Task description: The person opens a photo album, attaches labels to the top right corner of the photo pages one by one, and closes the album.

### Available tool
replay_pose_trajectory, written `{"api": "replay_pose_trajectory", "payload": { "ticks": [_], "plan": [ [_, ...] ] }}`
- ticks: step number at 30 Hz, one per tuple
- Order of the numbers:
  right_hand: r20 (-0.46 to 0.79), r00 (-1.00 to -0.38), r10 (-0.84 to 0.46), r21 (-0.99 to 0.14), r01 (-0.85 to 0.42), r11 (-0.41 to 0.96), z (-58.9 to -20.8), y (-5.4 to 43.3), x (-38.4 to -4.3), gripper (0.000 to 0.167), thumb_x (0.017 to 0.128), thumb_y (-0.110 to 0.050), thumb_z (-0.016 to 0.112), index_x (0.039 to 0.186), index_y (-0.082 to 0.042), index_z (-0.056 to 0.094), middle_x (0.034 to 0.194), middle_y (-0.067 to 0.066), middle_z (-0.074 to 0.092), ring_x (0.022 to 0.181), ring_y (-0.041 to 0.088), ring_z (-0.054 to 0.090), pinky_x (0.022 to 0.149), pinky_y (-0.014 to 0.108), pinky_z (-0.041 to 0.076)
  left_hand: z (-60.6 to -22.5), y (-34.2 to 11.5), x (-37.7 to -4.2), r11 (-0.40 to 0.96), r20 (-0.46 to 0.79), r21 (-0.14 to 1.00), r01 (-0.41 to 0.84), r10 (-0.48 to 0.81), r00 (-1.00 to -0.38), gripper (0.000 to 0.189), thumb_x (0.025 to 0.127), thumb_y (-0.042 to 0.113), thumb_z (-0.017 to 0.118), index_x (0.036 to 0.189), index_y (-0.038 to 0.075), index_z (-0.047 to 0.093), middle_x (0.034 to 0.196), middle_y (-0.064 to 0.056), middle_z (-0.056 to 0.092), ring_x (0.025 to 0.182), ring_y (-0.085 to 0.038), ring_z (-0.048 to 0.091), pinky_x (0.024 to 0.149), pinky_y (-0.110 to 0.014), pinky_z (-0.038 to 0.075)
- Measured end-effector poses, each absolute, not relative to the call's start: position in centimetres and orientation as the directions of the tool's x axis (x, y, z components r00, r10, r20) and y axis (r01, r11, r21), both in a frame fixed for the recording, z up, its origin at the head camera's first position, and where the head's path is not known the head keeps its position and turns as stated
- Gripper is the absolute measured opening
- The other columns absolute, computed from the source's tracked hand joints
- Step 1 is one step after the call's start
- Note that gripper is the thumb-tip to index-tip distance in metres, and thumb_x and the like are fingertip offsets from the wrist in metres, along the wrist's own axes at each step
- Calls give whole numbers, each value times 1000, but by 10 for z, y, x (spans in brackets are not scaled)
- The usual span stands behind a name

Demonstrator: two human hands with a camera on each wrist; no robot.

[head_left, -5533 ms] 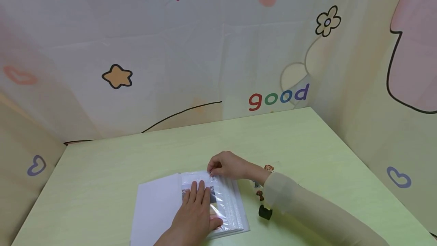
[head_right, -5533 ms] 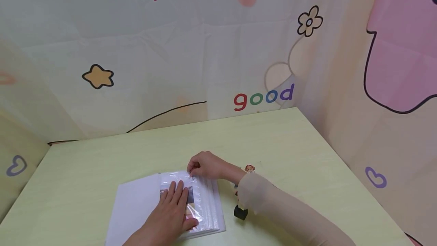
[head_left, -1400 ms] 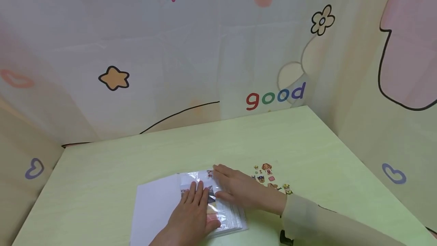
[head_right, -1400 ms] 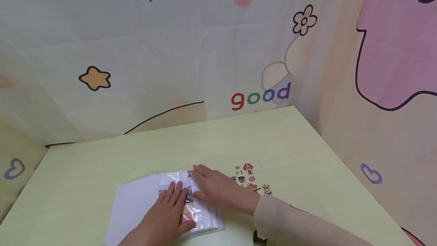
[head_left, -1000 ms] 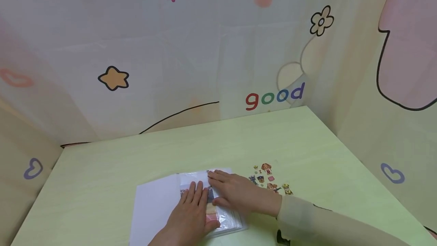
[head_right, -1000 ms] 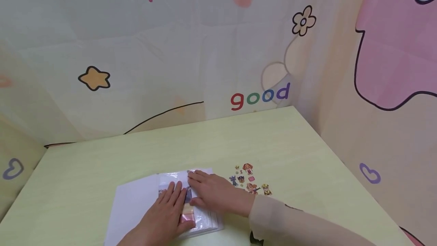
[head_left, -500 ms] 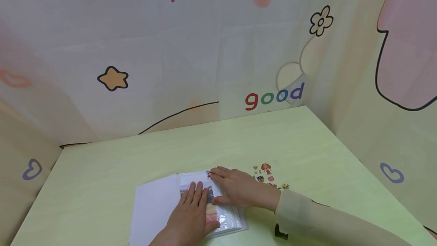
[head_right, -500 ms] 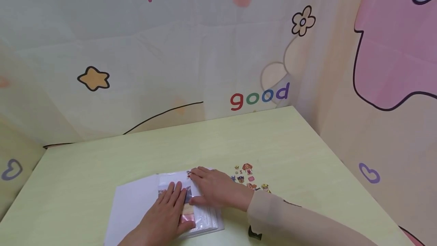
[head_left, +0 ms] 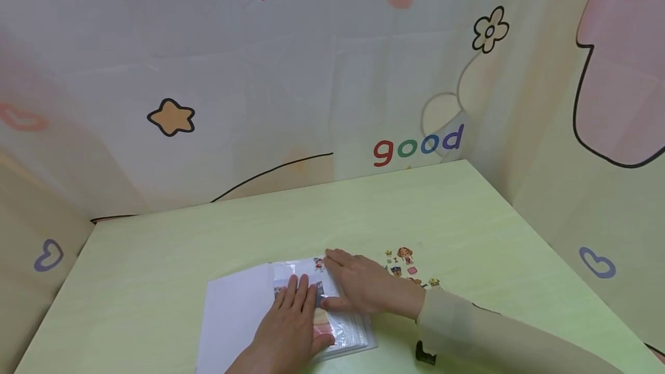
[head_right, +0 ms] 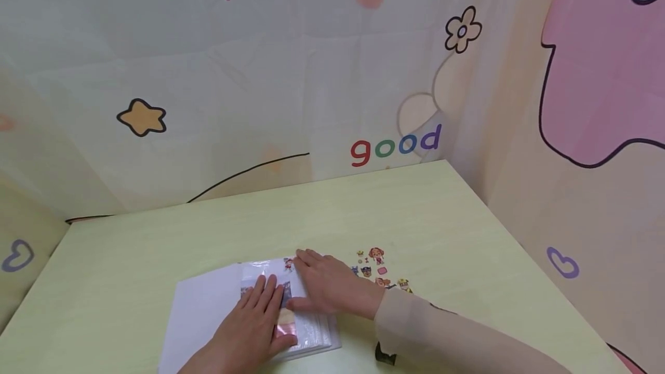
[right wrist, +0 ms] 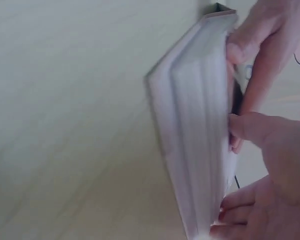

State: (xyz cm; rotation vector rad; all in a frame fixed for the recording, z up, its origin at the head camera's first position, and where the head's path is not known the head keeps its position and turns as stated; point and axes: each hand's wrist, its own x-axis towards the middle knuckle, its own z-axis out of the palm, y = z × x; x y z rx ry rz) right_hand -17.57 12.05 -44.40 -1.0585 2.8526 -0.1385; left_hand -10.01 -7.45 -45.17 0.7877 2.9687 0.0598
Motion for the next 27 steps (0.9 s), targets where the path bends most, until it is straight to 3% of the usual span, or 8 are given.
{"api": "replay_pose_trajectory", "payload": {
  "ticks": [6, 11, 18, 27],
  "plan": [
    [5, -728, -685, -165, -676, 718, -441, 119, -168, 78, 97, -47, 70, 151, 4, 46, 162, 20, 38, 150, 35, 34, 118, 47, 34, -450, -76, -100, 865, -62, 50, 499, 501, -863, 92, 97, 64, 56, 153, -7, 42, 162, -27, 32, 151, -43, 27, 119, -55, 30],
    [0, -679, -734, -161, -725, 670, -441, 116, -158, 67, 101, -38, 67, 151, 2, 48, 161, 16, 41, 150, 32, 36, 119, 45, 34, -449, -76, -101, 860, -66, 22, 510, 510, -858, 92, 98, 65, 54, 153, -8, 41, 162, -27, 32, 152, -43, 27, 119, -54, 30],
    [-23, -698, -715, -63, -713, 698, -444, 111, -155, 67, 104, -41, 60, 153, 2, 46, 162, 14, 40, 150, 30, 37, 119, 41, 33, -451, -76, -101, 860, -73, 54, 507, 509, -857, 92, 98, 64, 55, 153, -8, 41, 162, -27, 31, 151, -44, 26, 119, -55, 30],
    [-55, -736, -675, -17, -675, 737, -445, 112, -162, 75, 104, -54, 53, 157, 0, 41, 164, 12, 37, 150, 31, 36, 120, 46, 33, -453, -76, -101, 861, -54, 52, 505, 507, -860, 91, 97, 64, 56, 153, -7, 42, 162, -27, 33, 151, -44, 29, 118, -55, 32]
  ]
}}
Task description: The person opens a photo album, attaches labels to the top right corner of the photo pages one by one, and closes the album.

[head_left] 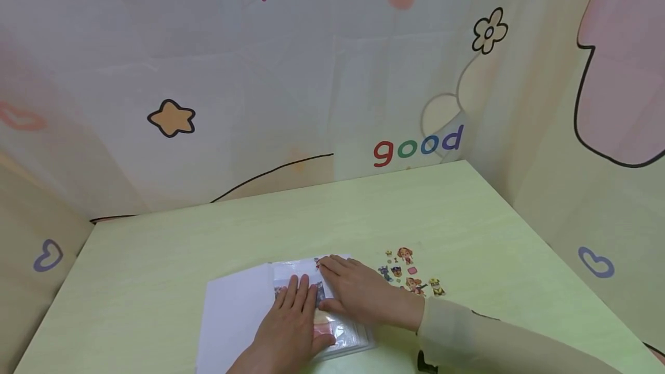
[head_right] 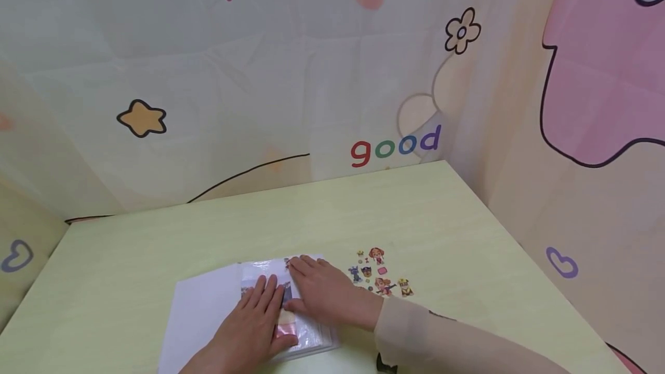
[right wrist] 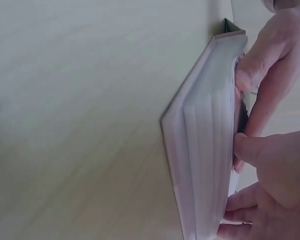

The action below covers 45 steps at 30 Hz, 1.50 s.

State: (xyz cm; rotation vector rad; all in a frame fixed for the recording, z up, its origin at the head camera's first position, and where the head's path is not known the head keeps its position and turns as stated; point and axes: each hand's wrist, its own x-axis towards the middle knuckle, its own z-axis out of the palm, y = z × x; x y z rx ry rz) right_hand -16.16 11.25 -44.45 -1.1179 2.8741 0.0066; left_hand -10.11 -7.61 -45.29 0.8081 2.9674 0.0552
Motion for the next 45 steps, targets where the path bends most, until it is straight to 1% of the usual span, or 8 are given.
{"api": "replay_pose_trajectory", "payload": {
  "ticks": [6, 12, 17, 23, 27, 31, 38, 45],
  "plan": [
    [-83, -748, -659, 1, -661, 750, -443, 113, -168, 80, 103, -61, 50, 158, -4, 40, 165, 10, 36, 151, 28, 34, 120, 48, 31, -453, -76, -101, 860, -41, 36, 510, 511, -859, 91, 97, 64, 56, 152, -7, 43, 161, -27, 34, 150, -43, 30, 118, -55, 31],
    [-61, -750, -658, -22, -659, 752, -444, 114, -169, 82, 101, -62, 53, 157, -3, 42, 163, 11, 39, 151, 29, 36, 119, 48, 34, -454, -76, -101, 858, -26, 47, 511, 512, -858, 92, 96, 64, 57, 151, -8, 44, 160, -28, 35, 150, -44, 31, 118, -55, 32],
    [-73, -768, -637, -50, -635, 771, -448, 116, -173, 86, 100, -65, 52, 158, -3, 39, 165, 11, 36, 151, 29, 34, 119, 48, 34, -454, -75, -100, 862, -39, 54, 504, 506, -861, 92, 96, 64, 58, 152, -7, 43, 161, -27, 35, 150, -43, 30, 118, -55, 33],
    [-22, -775, -632, -147, -622, 769, -451, 122, -178, 83, 101, -56, 59, 156, 2, 39, 164, 18, 35, 151, 33, 34, 118, 48, 35, -452, -74, -101, 864, -51, 31, 502, 503, -863, 92, 96, 65, 57, 152, -6, 43, 162, -26, 34, 151, -43, 30, 118, -54, 32],
    [14, -736, -677, -175, -669, 723, -451, 124, -172, 78, 101, -48, 63, 156, 3, 39, 164, 19, 35, 151, 35, 32, 118, 49, 35, -451, -73, -101, 863, -49, 12, 505, 505, -862, 92, 96, 66, 56, 152, -7, 44, 161, -26, 35, 151, -43, 30, 119, -54, 32],
    [1, -701, -713, -136, -706, 695, -450, 122, -165, 75, 102, -48, 61, 156, 1, 40, 164, 15, 35, 152, 33, 32, 117, 51, 36, -451, -73, -100, 864, -43, 25, 504, 504, -862, 92, 96, 66, 56, 152, -7, 44, 161, -26, 34, 150, -43, 30, 118, -54, 32],
    [-54, -724, -688, -55, -685, 726, -447, 119, -169, 75, 103, -56, 55, 157, -6, 42, 164, 9, 37, 151, 29, 34, 116, 50, 38, -452, -75, -100, 863, -44, 37, 504, 505, -862, 92, 96, 65, 57, 152, -8, 43, 161, -27, 34, 150, -43, 29, 118, -54, 32],
    [-54, -740, -671, -61, -668, 742, -446, 119, -175, 74, 102, -54, 58, 156, -5, 44, 163, 9, 41, 150, 30, 37, 114, 50, 41, -452, -74, -99, 860, -35, 30, 510, 511, -859, 92, 96, 65, 57, 152, -8, 44, 161, -27, 35, 150, -43, 31, 118, -54, 32]
  ]
}}
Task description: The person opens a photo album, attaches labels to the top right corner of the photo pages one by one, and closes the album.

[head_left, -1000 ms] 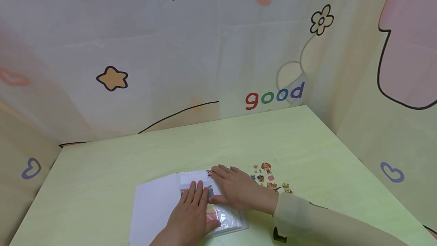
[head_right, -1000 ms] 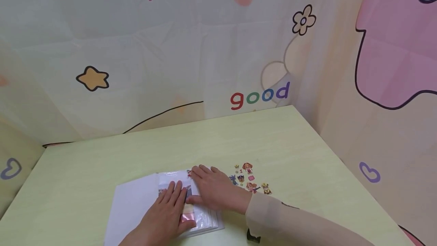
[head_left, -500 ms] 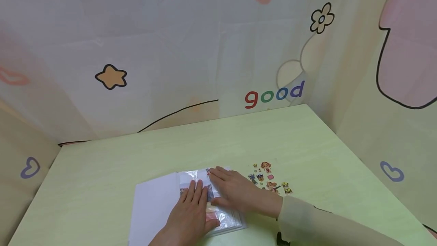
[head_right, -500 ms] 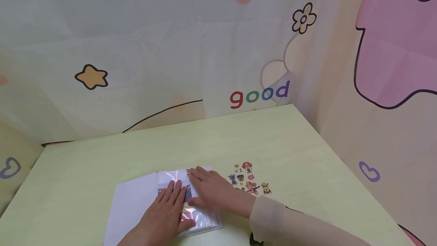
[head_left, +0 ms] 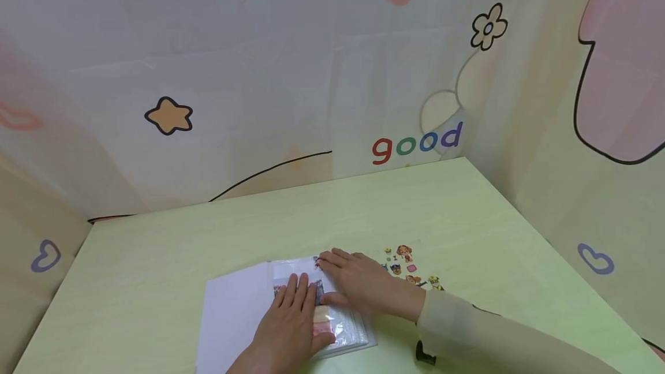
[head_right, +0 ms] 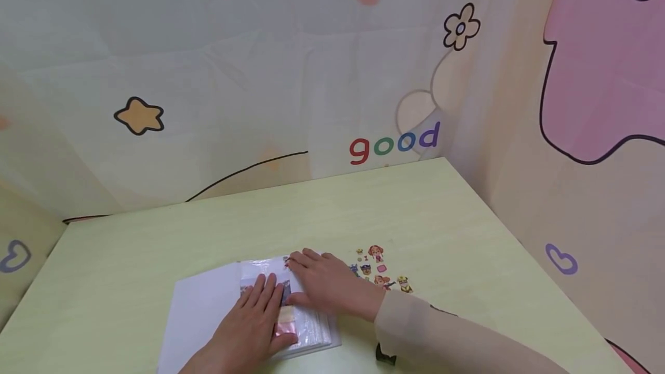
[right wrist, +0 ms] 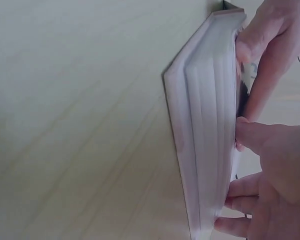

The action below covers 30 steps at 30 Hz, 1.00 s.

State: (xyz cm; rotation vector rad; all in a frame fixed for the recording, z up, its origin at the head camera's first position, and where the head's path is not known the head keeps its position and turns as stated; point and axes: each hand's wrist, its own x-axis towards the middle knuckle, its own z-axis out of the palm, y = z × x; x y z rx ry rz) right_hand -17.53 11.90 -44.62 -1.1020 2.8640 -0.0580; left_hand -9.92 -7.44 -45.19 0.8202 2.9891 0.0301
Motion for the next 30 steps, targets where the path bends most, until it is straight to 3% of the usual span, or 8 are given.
{"api": "replay_pose_trajectory", "payload": {
  "ticks": [8, 15, 25, 30],
  "plan": [
    [-88, -802, -591, -158, -575, 803, -452, 123, -187, 85, 99, -61, 58, 158, -3, 39, 161, 12, 42, 149, 27, 39, 115, 47, 39, -451, -74, -100, 864, -53, 46, 501, 502, -863, 92, 96, 65, 58, 152, -7, 43, 161, -27, 35, 150, -43, 30, 119, -54, 31],
    [-66, -807, -587, -220, -562, 797, -454, 126, -194, 80, 101, -58, 58, 157, -3, 42, 160, 13, 43, 149, 28, 38, 114, 52, 39, -448, -74, -101, 872, -76, 92, 480, 487, -870, 93, 95, 64, 60, 153, -8, 42, 162, -27, 32, 151, -43, 27, 118, -56, 31],
    [-14, -786, -619, -376, -569, 731, -454, 136, -199, 60, 108, -33, 56, 156, -1, 42, 160, 17, 42, 148, 32, 40, 117, 53, 36, -448, -75, -100, 854, -11, 269, 446, 465, -885, 93, 92, 55, 70, 149, -13, 43, 161, -33, 30, 150, -49, 25, 116, -62, 30],
    [45, -765, -643, -450, -590, 670, -454, 141, -199, 54, 109, -22, 54, 154, 5, 41, 159, 22, 41, 146, 36, 41, 117, 50, 36, -446, -72, -98, 838, 50, 289, 462, 469, -882, 89, 88, 47, 78, 143, -15, 49, 157, -35, 35, 148, -51, 29, 115, -63, 32]
  ]
}}
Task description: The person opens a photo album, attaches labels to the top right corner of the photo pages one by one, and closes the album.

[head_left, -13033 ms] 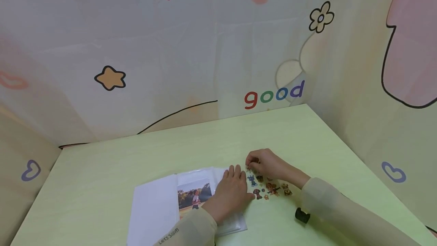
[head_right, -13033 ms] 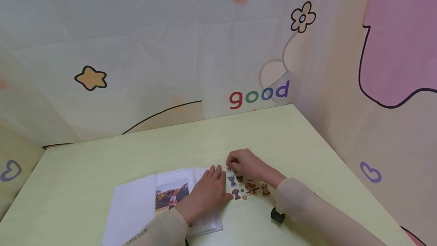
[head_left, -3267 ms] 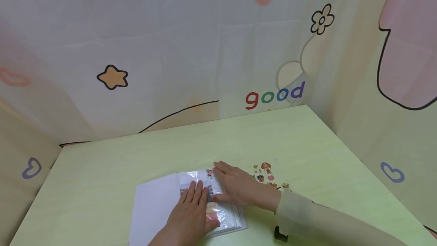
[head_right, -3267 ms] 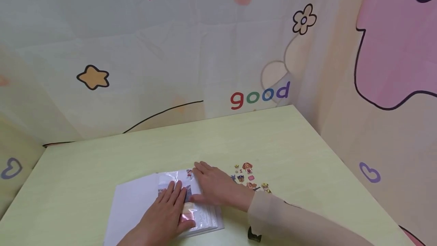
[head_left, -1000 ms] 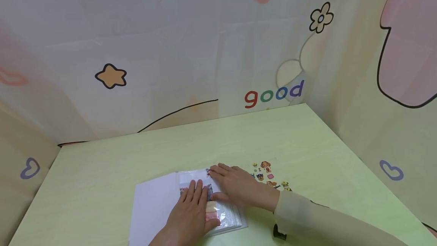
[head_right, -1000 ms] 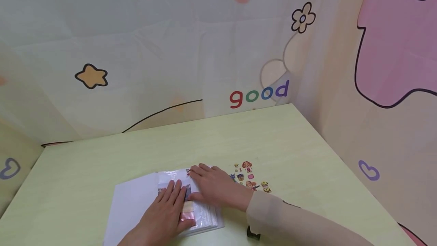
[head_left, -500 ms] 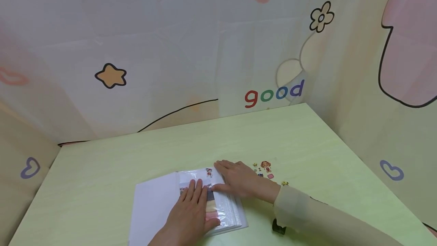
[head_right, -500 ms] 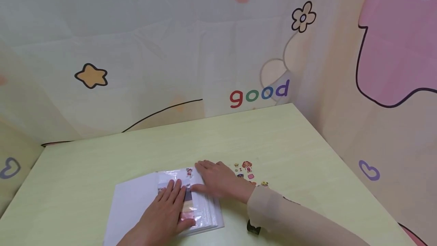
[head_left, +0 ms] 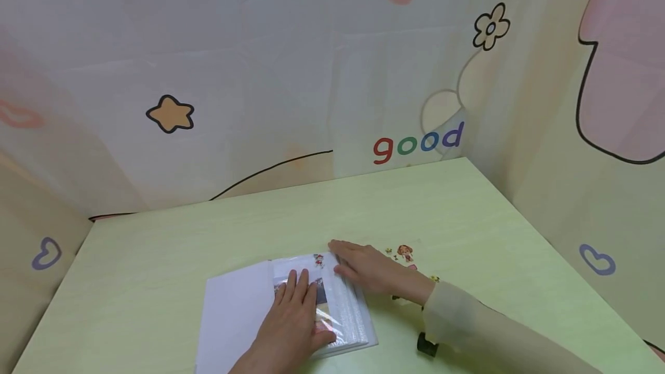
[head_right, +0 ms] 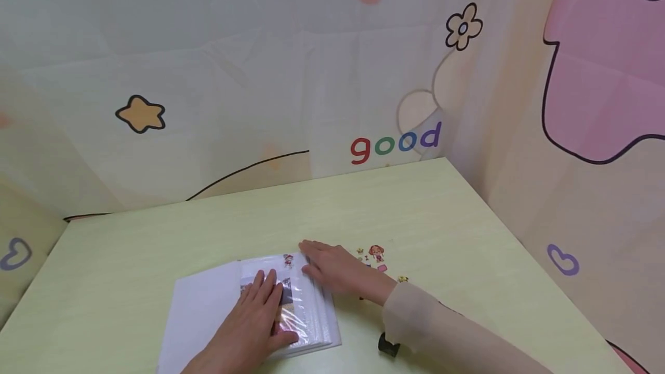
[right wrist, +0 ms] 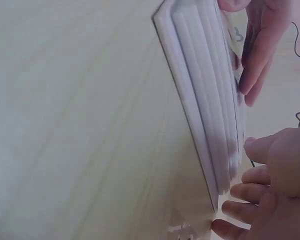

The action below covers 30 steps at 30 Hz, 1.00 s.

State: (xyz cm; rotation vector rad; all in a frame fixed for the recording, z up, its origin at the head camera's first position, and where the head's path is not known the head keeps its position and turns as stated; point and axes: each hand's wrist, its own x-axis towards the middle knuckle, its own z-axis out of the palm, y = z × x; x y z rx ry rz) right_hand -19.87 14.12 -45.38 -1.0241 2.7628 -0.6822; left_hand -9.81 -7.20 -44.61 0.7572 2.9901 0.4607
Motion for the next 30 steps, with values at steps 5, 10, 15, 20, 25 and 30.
{"api": "replay_pose_trajectory", "payload": {
  "ticks": [5, 10, 15, 20, 25, 30],
  "plan": [
    [46, -757, -652, -477, -590, 651, -451, 142, -197, 55, 109, -22, 54, 155, 4, 41, 161, 21, 39, 148, 35, 38, 119, 49, 33, -445, -66, -97, 830, 98, 210, 516, 507, -856, 78, 88, 44, 79, 137, -12, 57, 152, -31, 45, 144, -49, 38, 113, -61, 37],
    [53, -737, -674, -439, -623, 647, -451, 141, -195, 55, 108, -22, 57, 153, 6, 42, 158, 21, 43, 145, 35, 43, 116, 51, 36, -447, -59, -94, 830, 82, 165, 533, 527, -846, 81, 89, 53, 76, 136, -10, 58, 150, -30, 48, 141, -50, 42, 111, -59, 41],
    [41, -731, -681, -416, -632, 654, -452, 141, -195, 56, 107, -23, 57, 153, 7, 43, 158, 21, 44, 145, 34, 44, 114, 55, 38, -447, -54, -92, 849, 19, 161, 503, 506, -862, 93, 85, 62, 76, 142, -9, 54, 154, -29, 44, 145, -49, 37, 113, -60, 37],
    [9, -746, -666, -425, -606, 672, -452, 142, -194, 58, 108, -27, 56, 155, 4, 41, 160, 19, 41, 147, 33, 40, 115, 56, 36, -446, -53, -93, 848, -2, 203, 489, 500, -866, 93, 86, 60, 76, 143, -10, 53, 155, -30, 42, 146, -49, 35, 114, -60, 36],
    [3, -751, -661, -428, -598, 677, -453, 143, -193, 60, 107, -29, 57, 155, 4, 41, 161, 18, 40, 148, 32, 39, 114, 57, 36, -445, -54, -93, 832, 31, 241, 500, 508, -861, 84, 90, 54, 74, 140, -11, 55, 153, -30, 44, 145, -50, 36, 112, -61, 37],
    [12, -747, -665, -426, -606, 672, -454, 143, -194, 60, 107, -28, 57, 155, 3, 41, 161, 17, 40, 148, 33, 39, 114, 57, 36, -447, -51, -91, 825, 60, 173, 537, 536, -842, 69, 94, 48, 72, 134, -8, 62, 150, -26, 50, 142, -47, 43, 110, -60, 41]
  ]
}}
